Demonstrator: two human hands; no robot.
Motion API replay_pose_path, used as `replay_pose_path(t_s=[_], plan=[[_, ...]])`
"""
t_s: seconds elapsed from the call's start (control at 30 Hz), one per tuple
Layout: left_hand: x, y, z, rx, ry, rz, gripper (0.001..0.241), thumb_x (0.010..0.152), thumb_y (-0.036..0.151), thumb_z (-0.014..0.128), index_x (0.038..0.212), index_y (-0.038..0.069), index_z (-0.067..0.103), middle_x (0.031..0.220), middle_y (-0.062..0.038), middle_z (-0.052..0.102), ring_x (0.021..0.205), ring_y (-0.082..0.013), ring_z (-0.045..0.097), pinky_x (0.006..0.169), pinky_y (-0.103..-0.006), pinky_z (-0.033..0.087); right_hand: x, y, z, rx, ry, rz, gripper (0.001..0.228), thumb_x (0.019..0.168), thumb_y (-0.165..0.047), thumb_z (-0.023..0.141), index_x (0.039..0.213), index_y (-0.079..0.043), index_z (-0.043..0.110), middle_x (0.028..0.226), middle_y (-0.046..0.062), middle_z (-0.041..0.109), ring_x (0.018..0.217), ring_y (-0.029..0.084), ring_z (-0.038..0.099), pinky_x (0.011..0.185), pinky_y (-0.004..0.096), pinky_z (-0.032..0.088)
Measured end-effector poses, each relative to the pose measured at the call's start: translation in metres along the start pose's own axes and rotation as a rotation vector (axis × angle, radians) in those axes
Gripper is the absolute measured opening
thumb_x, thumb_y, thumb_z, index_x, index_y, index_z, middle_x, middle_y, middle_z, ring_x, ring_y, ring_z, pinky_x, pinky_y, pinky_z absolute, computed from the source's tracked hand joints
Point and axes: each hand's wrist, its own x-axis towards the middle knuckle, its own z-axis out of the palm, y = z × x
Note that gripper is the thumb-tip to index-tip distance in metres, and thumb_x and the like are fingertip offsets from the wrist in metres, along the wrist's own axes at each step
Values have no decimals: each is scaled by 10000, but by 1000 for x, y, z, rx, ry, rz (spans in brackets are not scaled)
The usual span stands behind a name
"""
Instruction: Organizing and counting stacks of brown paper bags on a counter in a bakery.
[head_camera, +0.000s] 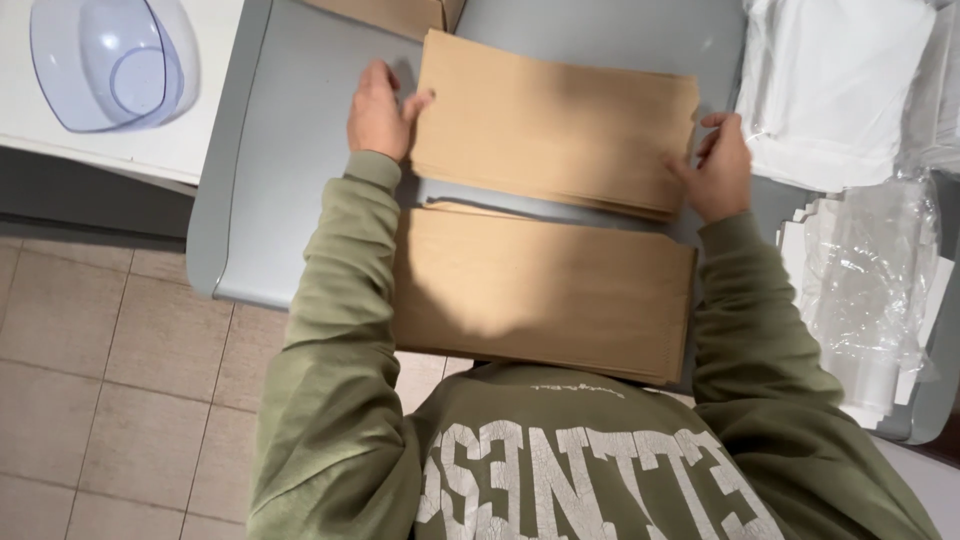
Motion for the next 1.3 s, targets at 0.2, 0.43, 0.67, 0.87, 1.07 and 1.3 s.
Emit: replay_pose_path(t_s=[0.2, 0.43, 0.67, 0.87, 1.07, 1.3], plan=[[-70, 12, -83, -188, -57, -27, 409, 910, 275, 853, 1057, 16, 572, 1035, -147, 626, 819, -265, 632, 716, -409, 548, -51, -67, -49, 56, -295, -160, 450, 849, -174, 887, 1222, -48, 669, 957, 83, 620, 822, 229, 617, 734, 351, 534], [-183, -12, -78, -50, -318, -213, 614, 819, 369, 902, 1147, -60, 608, 1063, -214, 625, 917, -330, 655, 804, -430, 567, -103, -70, -31, -323, -457, -239, 779, 622, -336, 923, 1307, -91, 644, 1289, 129, 592, 1182, 365, 543, 1000, 484, 414], [-214, 6, -70, -209, -254, -380, 553, 764, 299, 911, 1085, -28, 602, 1069, -158, 622, 895, -287, 675, 796, -407, 585, -112, -62, -22, -356, -449, -72, 836, 592, -372, 941, 1333, -133, 638, 1352, 79, 553, 1280, 339, 469, 1074, 496, 327], [-219, 14, -67, -164, -149, -359, 555, 722, 241, 936, 1080, -6, 591, 1054, -144, 613, 900, -310, 659, 802, -420, 561, -110, -59, -17, -344, -452, -55, 870, 553, -344, 956, 1334, -137, 634, 1354, 79, 524, 1264, 340, 443, 1061, 492, 326], [-222, 25, -68, -82, -59, -319, 575, 698, 209, 945, 1099, -2, 590, 1080, -165, 601, 979, -368, 614, 855, -453, 516, -112, -65, -19, -337, -448, -36, 863, 545, -308, 965, 1326, -143, 635, 1314, 78, 513, 1240, 342, 438, 1064, 492, 328], [-224, 47, -74, 8, -23, -295, 617, 710, 164, 923, 1173, -3, 551, 1151, -195, 566, 1049, -426, 560, 914, -489, 470, -115, -69, -19, -357, -422, -35, 859, 551, -296, 966, 1328, -145, 632, 1324, 67, 516, 1245, 337, 446, 1060, 489, 339]])
